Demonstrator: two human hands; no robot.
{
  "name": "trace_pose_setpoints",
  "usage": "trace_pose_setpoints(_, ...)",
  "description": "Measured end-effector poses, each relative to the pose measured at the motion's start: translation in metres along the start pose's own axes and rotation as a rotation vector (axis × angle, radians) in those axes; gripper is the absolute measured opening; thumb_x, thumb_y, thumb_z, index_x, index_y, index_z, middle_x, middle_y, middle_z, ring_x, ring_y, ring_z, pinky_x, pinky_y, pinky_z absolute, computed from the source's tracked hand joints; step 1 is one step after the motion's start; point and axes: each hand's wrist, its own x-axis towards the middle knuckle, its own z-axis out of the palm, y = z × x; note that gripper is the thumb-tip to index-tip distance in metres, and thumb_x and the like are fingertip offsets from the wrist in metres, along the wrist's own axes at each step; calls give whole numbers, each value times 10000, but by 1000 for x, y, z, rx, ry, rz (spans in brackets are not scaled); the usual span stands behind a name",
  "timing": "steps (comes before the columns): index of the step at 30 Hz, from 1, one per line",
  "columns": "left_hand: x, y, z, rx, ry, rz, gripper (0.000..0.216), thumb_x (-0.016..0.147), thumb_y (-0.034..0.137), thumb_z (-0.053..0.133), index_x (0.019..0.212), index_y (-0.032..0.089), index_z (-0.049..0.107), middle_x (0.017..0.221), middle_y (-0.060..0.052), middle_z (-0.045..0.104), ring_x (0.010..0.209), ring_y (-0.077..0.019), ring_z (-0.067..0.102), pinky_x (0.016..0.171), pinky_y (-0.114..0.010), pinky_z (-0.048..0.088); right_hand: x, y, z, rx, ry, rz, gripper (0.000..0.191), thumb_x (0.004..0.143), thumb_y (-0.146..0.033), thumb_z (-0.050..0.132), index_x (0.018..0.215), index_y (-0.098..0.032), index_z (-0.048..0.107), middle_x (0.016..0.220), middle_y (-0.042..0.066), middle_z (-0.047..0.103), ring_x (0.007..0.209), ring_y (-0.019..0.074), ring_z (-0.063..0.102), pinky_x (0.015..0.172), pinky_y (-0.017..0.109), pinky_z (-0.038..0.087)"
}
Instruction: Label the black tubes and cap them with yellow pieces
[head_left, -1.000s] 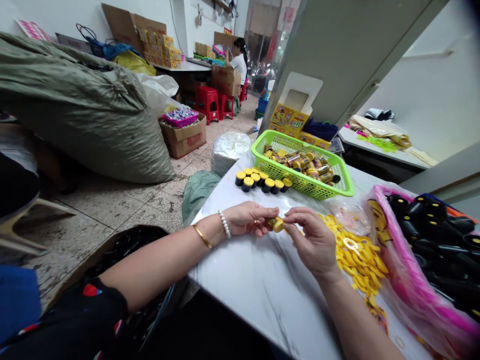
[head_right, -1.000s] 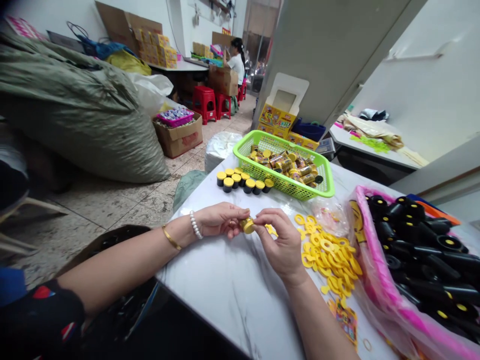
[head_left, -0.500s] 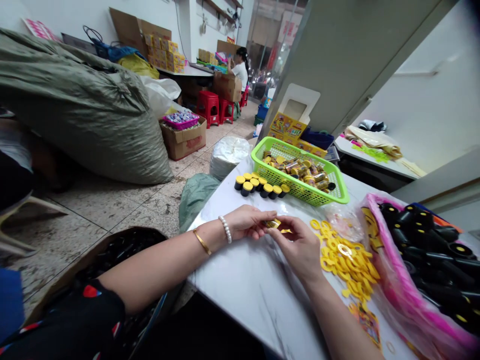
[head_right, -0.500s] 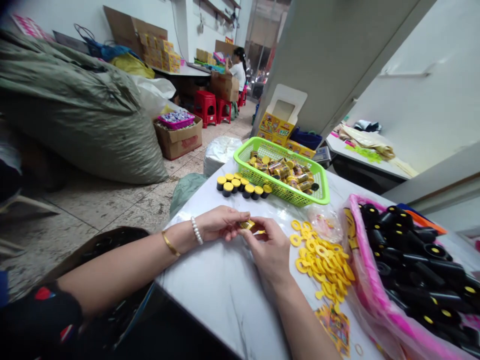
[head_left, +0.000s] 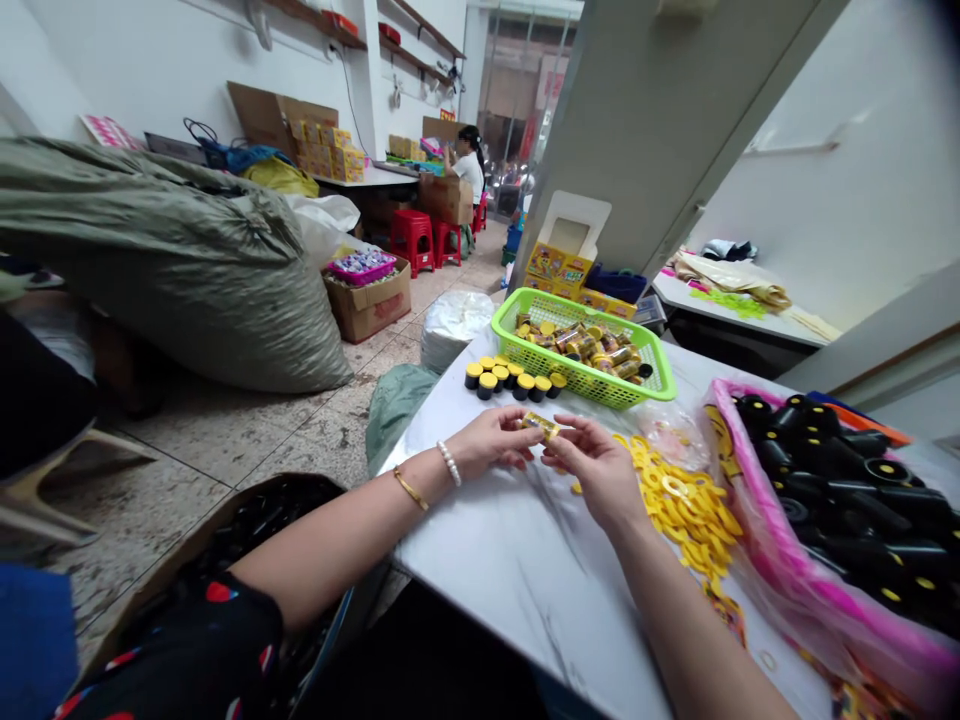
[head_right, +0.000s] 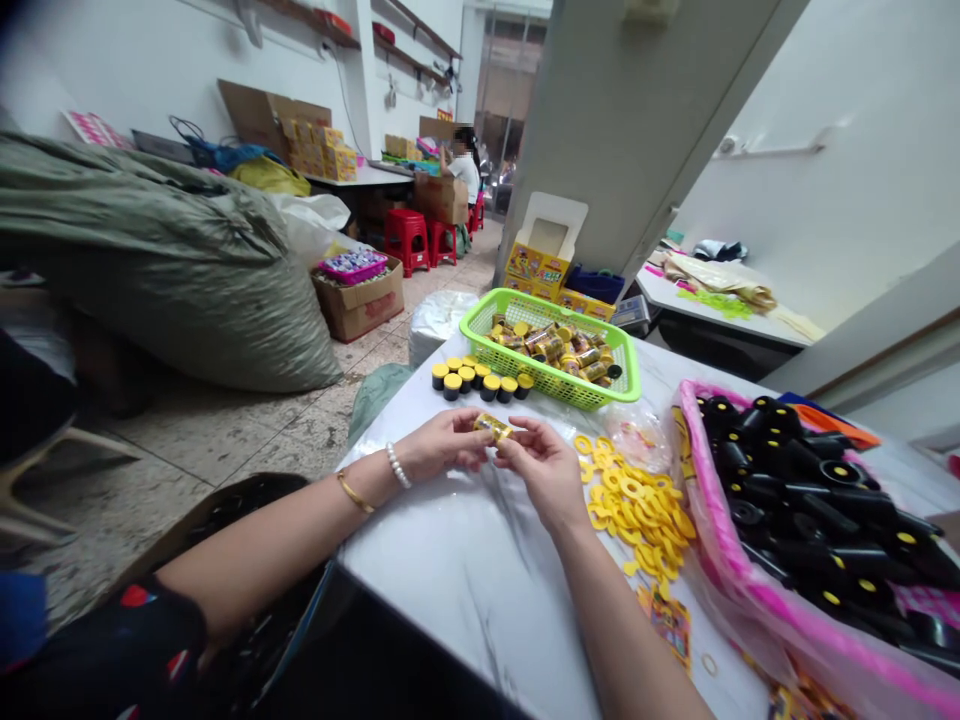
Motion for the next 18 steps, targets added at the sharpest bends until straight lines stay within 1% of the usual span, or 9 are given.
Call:
trace_pose_setpoints(2, -1, 2, 0, 1, 3, 33, 490, 618, 437, 870, 906, 118, 633, 789, -25, 650, 632, -102, 619, 557, -216, 486, 1, -1, -3, 52, -33, 29, 428, 661, -432, 837, 992, -199, 698, 833, 34, 744, 680, 168, 702, 699, 361, 620)
trace_pose_setpoints(5, -2, 5, 1, -1, -34, 0, 460, 603, 388, 884, 874, 112, 634, 769, -32, 657, 628, -118, 630, 536, -221, 486, 1, -1, -6, 111, -80, 66, 382, 634, -419, 859, 897, -184, 712, 856, 45, 750, 694, 179, 712, 692, 361, 625)
trace_pose_setpoints(8, -3, 7, 1, -8, -100, -26, 457, 601, 386, 883, 877, 110, 646, 751, -29, 663, 617, -120, 629, 543, -234, 507, 0, 2, -7, 150, -87, 78, 338, 612, -394, 879, 806, -182, 699, 794, 31, 744, 645, 178, 708, 651, 352, 624)
trace_pose_setpoints(10, -2, 8, 0, 5, -114, -47, 452, 612, 398, 875, 874, 109, 648, 735, -27, 667, 610, -118, 624, 551, -242, 517, 0, 7, -5, 163, -69, 73, 323, 617, -386, 879, 780, -187, 684, 753, 17, 737, 597, 162, 695, 627, 337, 617)
trace_pose_setpoints(15, 0, 8, -3, 38, -96, -122, 402, 640, 412, 851, 819, 114, 649, 675, -15, 646, 600, -109, 599, 543, -224, 506, 2, 15, -2, 108, -43, 27, 333, 666, -443, 838, 776, -192, 648, 727, 17, 729, 594, 160, 689, 613, 326, 607)
trace_pose_setpoints(18, 1, 7, -3, 42, -37, -143, 385, 631, 426, 847, 741, 131, 624, 619, 2, 617, 525, -98, 562, 486, -216, 473, 2, 10, -1, 0, -82, -34, 354, 715, -475, 791, 891, -198, 658, 795, 29, 732, 663, 180, 708, 650, 351, 612)
